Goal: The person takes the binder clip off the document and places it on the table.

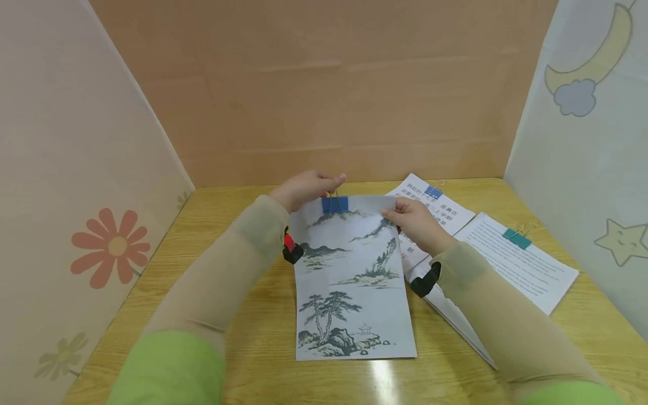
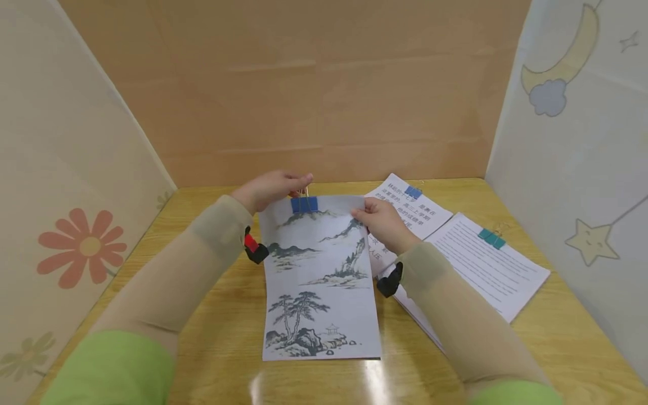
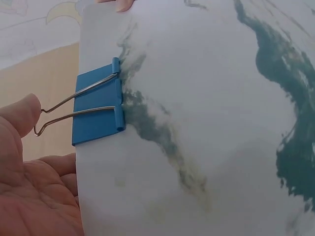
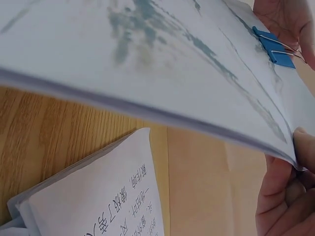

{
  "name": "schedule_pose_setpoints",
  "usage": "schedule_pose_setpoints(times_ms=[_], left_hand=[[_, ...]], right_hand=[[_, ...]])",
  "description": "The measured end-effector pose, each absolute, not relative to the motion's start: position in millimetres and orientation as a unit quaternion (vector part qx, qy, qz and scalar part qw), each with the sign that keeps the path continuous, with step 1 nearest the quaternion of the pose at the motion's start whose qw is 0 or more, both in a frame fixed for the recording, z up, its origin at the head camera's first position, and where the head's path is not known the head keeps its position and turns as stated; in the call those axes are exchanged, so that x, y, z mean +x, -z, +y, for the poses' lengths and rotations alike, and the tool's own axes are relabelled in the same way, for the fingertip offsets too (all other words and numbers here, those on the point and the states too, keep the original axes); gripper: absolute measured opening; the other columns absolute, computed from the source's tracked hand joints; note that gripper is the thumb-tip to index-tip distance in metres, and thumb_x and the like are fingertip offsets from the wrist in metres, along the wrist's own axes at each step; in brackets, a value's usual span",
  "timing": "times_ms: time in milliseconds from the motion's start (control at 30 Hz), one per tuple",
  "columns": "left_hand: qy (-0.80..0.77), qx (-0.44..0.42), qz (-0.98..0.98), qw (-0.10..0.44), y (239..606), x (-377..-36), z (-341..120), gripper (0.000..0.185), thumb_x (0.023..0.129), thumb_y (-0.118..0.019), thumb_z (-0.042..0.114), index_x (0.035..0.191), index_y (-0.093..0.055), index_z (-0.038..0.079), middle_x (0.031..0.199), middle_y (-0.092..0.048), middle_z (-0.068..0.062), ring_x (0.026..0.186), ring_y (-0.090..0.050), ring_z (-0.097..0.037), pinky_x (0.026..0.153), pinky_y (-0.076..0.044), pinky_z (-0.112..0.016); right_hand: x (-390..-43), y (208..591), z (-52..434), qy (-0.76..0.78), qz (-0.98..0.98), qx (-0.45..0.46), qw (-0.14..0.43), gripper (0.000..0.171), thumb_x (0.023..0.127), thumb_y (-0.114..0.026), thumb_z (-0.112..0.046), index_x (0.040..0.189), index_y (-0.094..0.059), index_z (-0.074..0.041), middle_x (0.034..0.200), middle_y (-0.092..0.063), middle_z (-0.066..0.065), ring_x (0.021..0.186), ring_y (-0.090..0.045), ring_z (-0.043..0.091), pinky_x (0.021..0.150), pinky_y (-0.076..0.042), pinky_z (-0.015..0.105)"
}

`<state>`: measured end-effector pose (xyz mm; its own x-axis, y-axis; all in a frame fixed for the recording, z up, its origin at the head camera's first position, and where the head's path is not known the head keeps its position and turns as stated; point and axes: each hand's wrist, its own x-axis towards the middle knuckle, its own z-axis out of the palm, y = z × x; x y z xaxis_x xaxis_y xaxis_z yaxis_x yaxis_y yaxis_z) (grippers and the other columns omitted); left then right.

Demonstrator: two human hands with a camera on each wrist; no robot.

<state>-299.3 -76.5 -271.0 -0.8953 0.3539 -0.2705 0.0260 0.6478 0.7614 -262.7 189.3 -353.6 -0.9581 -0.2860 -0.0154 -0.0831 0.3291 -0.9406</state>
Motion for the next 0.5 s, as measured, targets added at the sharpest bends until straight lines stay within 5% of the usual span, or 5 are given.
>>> schedule_pose_setpoints(times_ms=[233,500], left_hand=[[-0.433,0.101,0.870,0.213,268.5,-298.3,-78.2,0.056,0.088,-0.057,0.061,0.115,-0.064,0.012,0.118,-0.057,-0.004,0.117,-0.046,-0.023,0.107,-0.028,-0.051],[-0.453,0.107,0.855,0.228,267.3,-297.9,-75.8,0.047,0.091,-0.058,0.053,0.112,-0.065,0.012,0.117,-0.059,-0.004,0.116,-0.049,-0.023,0.109,-0.022,-0.053]], right_hand=[[-260.1,352.5,187.7,0.557,0.819,-0.109,0.085,0.029,0.100,-0.054,-0.026,0.116,-0.061,-0.003,0.106,-0.065,0.008,0.081,-0.056,0.016,0.072,-0.048,0.028],[-257.8,353.6,188.1,0.553,0.823,-0.104,0.080,0.031,0.099,-0.055,-0.026,0.120,-0.060,-0.003,0.107,-0.065,0.009,0.079,-0.056,0.016,0.070,-0.047,0.029]])
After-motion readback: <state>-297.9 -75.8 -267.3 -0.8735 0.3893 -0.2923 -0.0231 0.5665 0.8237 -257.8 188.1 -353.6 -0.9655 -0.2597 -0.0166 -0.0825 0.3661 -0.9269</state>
